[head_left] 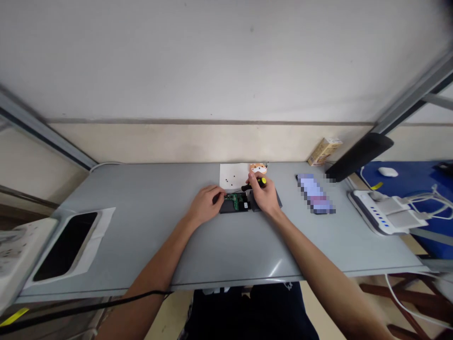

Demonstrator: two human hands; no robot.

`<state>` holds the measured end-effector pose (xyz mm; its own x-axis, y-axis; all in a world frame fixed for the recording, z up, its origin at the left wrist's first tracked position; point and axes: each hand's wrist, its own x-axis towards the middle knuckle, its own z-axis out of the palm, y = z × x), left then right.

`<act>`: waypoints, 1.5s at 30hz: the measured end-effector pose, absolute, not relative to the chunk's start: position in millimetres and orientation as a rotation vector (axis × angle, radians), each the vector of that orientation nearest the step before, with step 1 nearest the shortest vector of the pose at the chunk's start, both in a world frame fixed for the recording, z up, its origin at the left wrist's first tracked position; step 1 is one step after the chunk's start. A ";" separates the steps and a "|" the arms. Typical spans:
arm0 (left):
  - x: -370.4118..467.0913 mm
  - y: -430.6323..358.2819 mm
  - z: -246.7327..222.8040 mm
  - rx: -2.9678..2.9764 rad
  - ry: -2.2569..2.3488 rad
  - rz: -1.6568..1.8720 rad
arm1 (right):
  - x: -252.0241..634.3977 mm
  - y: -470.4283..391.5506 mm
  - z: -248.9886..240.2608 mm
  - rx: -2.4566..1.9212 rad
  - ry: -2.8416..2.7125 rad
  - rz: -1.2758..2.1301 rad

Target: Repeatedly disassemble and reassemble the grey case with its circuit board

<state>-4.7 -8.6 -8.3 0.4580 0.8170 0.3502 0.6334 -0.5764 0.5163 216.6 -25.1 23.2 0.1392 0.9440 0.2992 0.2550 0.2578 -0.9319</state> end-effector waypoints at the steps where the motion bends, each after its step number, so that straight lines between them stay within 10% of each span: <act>1: -4.7 -8.4 -8.4 2.397 1.233 0.835 | 215.8 -26.1 23.4 -1.235 -1.372 0.740; 45: -7.9 -3.4 -14.8 2.378 1.187 0.830 | 161.2 19.6 23.8 -0.532 -1.034 1.245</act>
